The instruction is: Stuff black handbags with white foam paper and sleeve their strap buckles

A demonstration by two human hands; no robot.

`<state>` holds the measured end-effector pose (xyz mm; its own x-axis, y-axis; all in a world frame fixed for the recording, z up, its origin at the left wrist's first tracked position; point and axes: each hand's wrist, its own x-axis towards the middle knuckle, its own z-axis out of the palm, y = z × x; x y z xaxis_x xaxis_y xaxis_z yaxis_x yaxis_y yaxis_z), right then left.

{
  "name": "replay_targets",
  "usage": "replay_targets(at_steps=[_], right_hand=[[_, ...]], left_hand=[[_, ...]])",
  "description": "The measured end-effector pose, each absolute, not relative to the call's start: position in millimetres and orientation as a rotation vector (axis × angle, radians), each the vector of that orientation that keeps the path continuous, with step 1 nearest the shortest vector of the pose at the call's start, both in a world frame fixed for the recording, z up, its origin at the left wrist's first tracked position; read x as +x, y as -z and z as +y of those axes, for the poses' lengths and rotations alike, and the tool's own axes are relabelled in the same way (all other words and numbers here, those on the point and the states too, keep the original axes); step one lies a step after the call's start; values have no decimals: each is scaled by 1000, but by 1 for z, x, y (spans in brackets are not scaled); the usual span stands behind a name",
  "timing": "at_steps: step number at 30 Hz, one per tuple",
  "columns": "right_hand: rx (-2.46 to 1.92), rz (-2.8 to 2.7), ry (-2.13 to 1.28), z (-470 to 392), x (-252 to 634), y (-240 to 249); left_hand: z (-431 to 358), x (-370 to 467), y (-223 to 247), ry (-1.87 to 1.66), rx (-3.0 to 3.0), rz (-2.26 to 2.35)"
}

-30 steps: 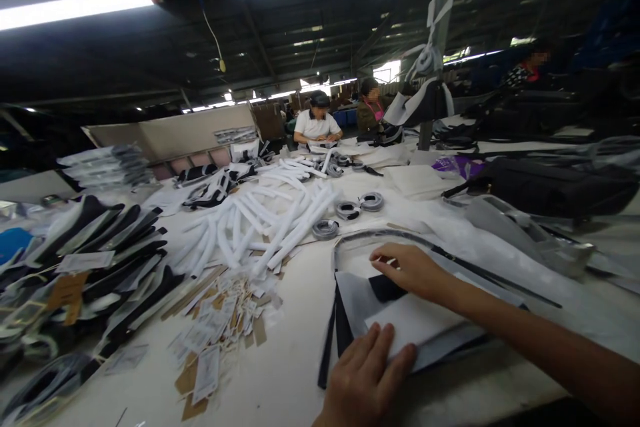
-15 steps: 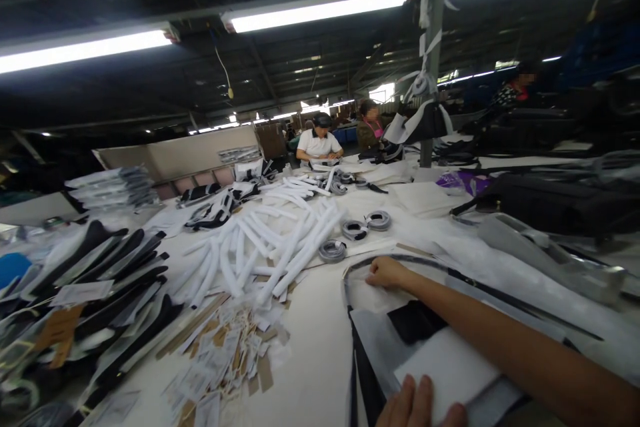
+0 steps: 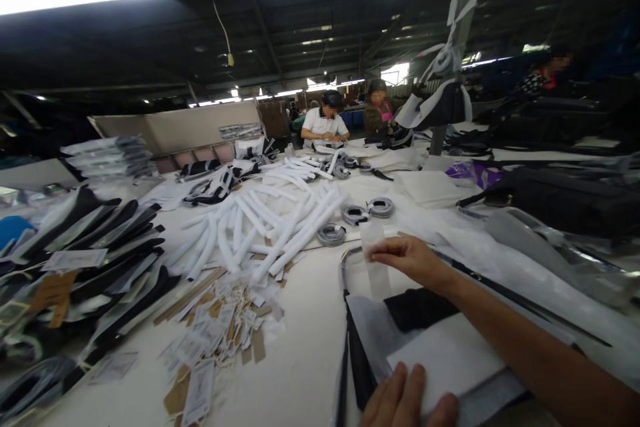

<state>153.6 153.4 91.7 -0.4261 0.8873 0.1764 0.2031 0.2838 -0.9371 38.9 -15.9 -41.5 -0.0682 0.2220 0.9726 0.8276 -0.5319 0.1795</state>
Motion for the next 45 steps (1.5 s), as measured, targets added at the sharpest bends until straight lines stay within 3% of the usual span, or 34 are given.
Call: replay_targets(at_steps=[8, 13, 18, 20, 25, 33, 45], right_hand=[[-710, -2564, -855, 72, 189, -92], [-839, -2677, -1135, 52, 215, -105], [-1020, -2397, -1533, 64, 218, -123], [-1153, -2252, -1431, 77, 211, -117], [-1226, -2436, -771, 116, 187, -86], [-1234, -2619, -1030, 139, 171, -80], [-1394, -2649, -822, 209, 146, -68]], left_hand=[[-26, 20, 18, 1458, -1946, -1128], [-30, 3, -4, 1270, -2189, -1044], [-31, 0, -8, 1230, -2231, -1043], [-31, 0, -7, 1225, -2233, -1034], [-29, 2, -5, 1249, -2202, -1030], [-29, 6, 2, 1286, -2128, -1055], [-19, 37, 38, 1645, -1765, -1186]])
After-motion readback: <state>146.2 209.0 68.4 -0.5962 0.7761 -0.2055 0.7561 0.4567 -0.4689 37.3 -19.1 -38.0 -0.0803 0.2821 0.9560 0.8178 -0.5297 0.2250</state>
